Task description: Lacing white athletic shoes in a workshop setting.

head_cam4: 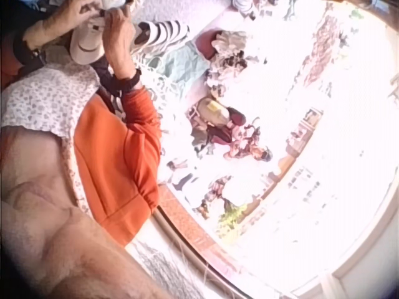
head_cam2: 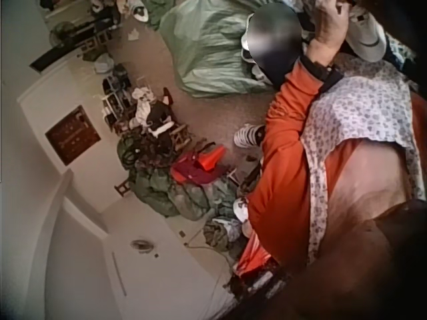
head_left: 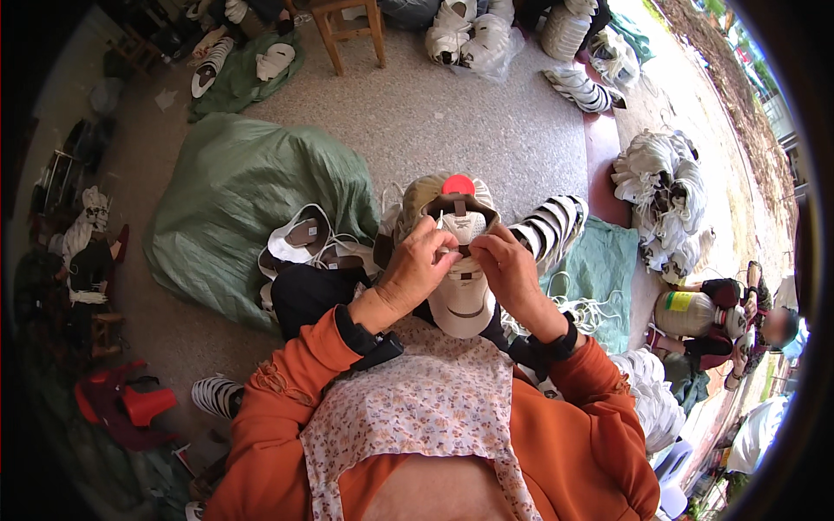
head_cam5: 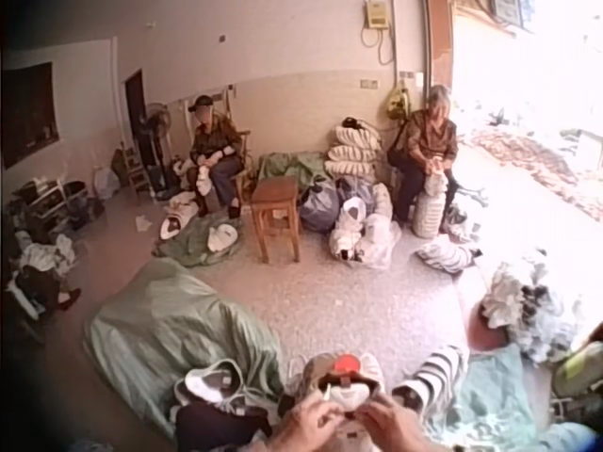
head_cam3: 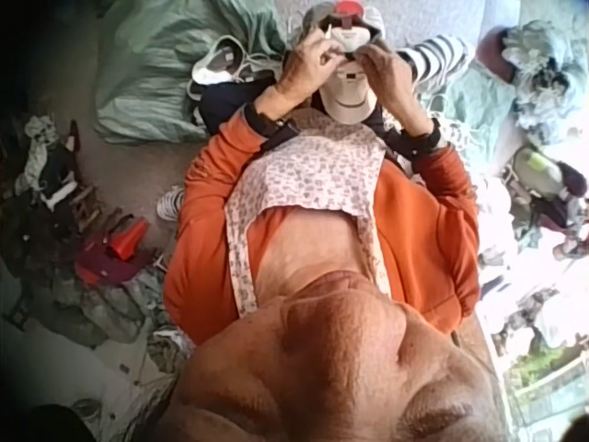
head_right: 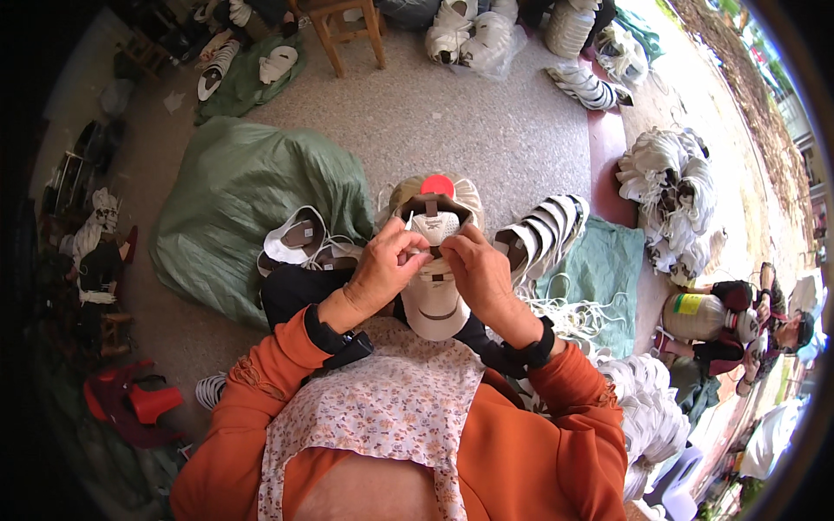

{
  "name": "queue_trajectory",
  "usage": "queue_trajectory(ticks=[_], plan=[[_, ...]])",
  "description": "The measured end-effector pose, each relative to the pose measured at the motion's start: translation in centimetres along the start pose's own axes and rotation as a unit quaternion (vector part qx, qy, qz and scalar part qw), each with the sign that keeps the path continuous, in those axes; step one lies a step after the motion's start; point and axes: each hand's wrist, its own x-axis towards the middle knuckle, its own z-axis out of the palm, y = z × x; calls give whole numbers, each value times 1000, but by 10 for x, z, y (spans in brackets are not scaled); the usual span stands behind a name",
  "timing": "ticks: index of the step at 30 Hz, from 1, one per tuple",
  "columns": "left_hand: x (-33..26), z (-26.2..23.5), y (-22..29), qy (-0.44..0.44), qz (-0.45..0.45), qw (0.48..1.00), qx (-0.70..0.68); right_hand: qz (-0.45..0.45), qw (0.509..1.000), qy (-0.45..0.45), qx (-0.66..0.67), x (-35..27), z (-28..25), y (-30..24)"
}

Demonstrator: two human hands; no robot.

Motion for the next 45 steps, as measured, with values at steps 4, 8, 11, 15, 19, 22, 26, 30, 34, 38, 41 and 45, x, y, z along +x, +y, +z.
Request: queue_trajectory(ticks=[4, 8, 11, 15, 19, 22, 26, 30, 34, 38, 41, 45], plan=[[-1, -2, 3, -4, 6, 1000, 10, -5, 995, -14, -102, 3, -7, -14], [-1, -2, 4, -9, 1, 1000, 13, 11, 992, -17, -128, 7, 2, -20], [-1, -1, 3, -4, 5, 1000, 23, 29, 998, -21, -57, 12, -5, -13], [1, -1, 6, 0, 24, 998, 52, 105, 986, -116, 49, 15, -20, -3], [7, -6, 17, -18, 32, 994, 105, -13, 998, -66, 10, 22, -23, -7], [11, -32, 18, 40, 43, 980, 192, 90, 992, -84, 11, 28, -38, -13], [16, -126, -20, 322, 64, 891, 313, 101, 991, -67, 58, 30, -54, -19], [-23, -225, -68, 517, -81, 846, 105, -18, 991, 32, 129, 34, -51, -14], [-89, -242, -94, 494, -281, 817, -98, 32, 998, 26, 52, 30, -54, -2], [-96, -209, -86, 392, -314, 860, -88, 21, 1000, 10, -11, 16, -47, 3], [-74, -167, -53, 229, -260, 933, -95, -5, 1000, -11, -25, 9, -39, 5], [-38, -97, 0, 48, -82, 995, -18, -23, 999, -18, -24, 7, -28, 5]])
